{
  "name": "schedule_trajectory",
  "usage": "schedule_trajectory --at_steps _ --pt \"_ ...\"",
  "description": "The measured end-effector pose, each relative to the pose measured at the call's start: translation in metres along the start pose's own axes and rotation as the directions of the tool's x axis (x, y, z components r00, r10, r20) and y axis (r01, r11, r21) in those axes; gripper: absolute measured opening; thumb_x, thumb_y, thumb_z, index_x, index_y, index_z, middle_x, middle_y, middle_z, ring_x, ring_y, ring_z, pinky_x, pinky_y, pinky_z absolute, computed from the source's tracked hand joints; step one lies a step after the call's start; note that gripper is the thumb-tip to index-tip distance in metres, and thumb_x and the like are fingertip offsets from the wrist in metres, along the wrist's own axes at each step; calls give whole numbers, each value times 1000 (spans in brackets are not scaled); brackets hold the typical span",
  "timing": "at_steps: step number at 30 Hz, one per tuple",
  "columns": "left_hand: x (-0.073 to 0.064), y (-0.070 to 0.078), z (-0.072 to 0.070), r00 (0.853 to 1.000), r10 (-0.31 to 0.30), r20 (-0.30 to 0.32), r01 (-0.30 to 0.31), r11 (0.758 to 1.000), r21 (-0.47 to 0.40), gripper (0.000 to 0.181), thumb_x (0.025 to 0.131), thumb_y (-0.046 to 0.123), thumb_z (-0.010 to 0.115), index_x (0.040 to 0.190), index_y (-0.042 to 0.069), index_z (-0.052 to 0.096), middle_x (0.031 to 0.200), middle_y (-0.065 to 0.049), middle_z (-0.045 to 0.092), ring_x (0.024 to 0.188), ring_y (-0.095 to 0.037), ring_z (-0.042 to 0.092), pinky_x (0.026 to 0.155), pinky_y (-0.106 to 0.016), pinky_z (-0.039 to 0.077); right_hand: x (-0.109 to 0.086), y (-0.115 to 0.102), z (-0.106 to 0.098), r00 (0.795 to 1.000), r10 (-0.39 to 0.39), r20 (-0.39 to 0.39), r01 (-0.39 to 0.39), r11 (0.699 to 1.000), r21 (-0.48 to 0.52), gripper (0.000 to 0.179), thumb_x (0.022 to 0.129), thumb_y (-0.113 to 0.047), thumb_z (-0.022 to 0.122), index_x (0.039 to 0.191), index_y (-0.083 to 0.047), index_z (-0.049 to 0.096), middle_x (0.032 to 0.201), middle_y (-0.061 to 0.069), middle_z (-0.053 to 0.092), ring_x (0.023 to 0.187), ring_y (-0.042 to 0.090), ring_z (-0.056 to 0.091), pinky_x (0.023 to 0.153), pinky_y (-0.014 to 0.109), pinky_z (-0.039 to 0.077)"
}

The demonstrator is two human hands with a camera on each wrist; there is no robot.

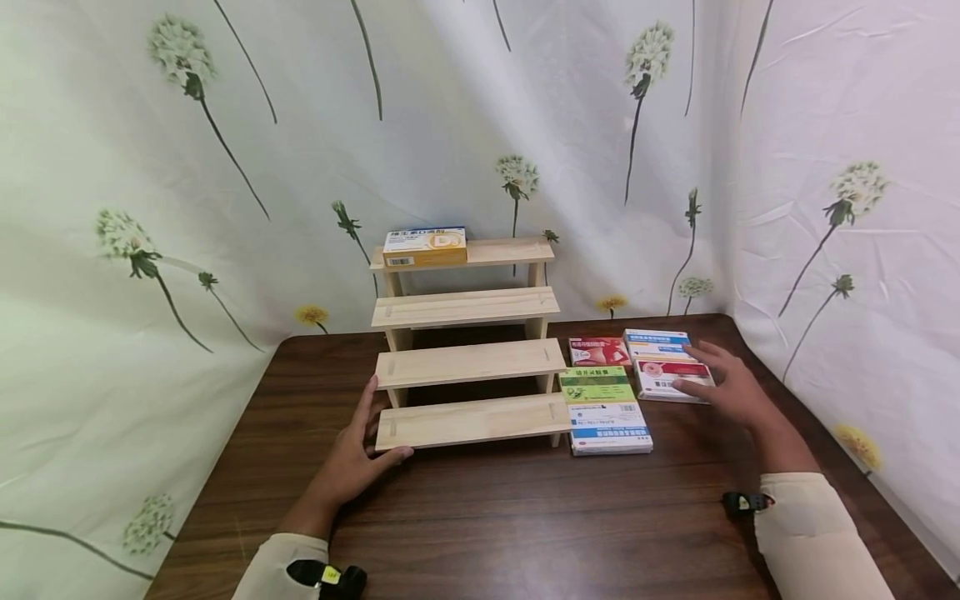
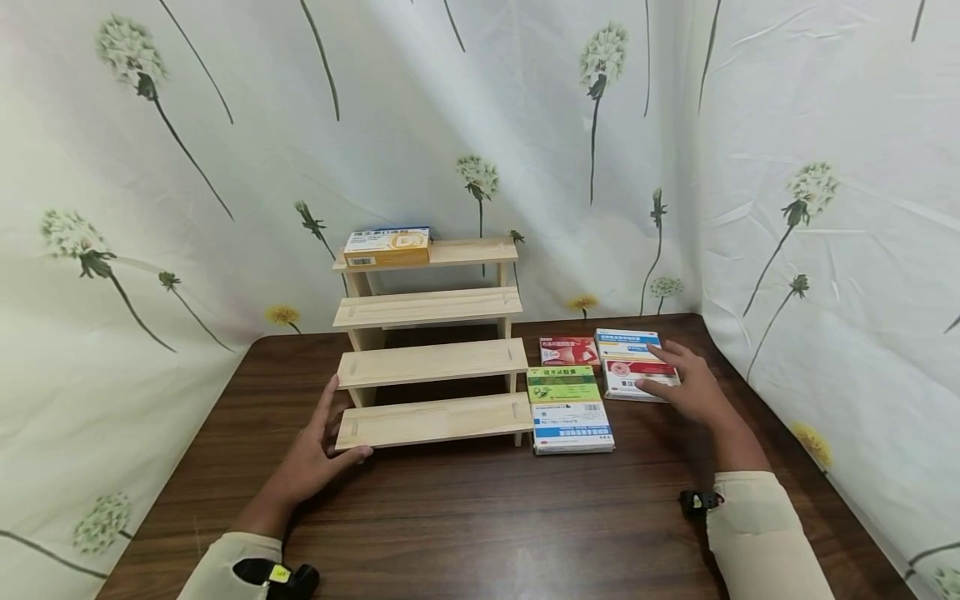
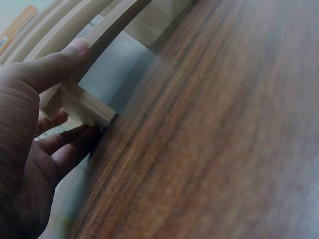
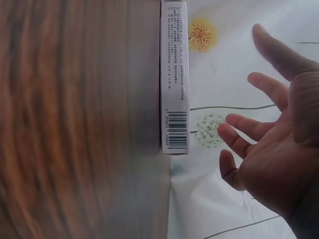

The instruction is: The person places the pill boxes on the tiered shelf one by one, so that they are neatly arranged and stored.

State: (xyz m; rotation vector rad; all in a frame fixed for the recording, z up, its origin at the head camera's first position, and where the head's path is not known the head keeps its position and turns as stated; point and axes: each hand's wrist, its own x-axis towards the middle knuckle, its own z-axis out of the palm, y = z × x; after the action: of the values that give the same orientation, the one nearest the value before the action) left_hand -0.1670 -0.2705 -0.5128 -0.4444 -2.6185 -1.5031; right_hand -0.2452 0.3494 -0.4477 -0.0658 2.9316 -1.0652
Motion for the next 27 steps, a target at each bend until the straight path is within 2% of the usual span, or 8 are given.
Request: schedule_trajectory --at_steps 6,9,19,27 --pt "0 1 0 1000 -9 -2 9 1000 -14 128 94 23 90 174 47 -7 170 -32 40 146 -54 55 94 -48 63 2 11 2 1000 -17 -2 16 999 -42 91 97 -44 84 167 -5 42 175 38 21 159 67 17 120 86 23" --pt "0 1 0 1000 -12 -3 11 1000 -17 128 94 23 90 174 49 -6 170 -32 40 147 -54 55 94 -46 63 4 17 1 1000 -21 6 21 999 -49 90 97 -44 84 167 -3 42 173 40 22 157 68 19 120 85 23" --pt "0 3 -1 1000 -12 -4 12 1000 0 127 94 24 90 177 39 -6 170 -32 40 145 -54 56 93 -47 64 6 36 2 995 64 81 -62 998 -27 91 98 -47 81 167 -3 40 174 40 16 157 70 15 120 86 20" --pt "-1 2 1 1000 -18 -6 18 1000 6 127 94 25 90 177 38 -5 170 -32 39 146 -54 56 94 -52 63 6 46 3 993 67 100 -62 997 -50 93 97 -48 83 167 -4 41 173 42 17 156 70 18 120 85 22"
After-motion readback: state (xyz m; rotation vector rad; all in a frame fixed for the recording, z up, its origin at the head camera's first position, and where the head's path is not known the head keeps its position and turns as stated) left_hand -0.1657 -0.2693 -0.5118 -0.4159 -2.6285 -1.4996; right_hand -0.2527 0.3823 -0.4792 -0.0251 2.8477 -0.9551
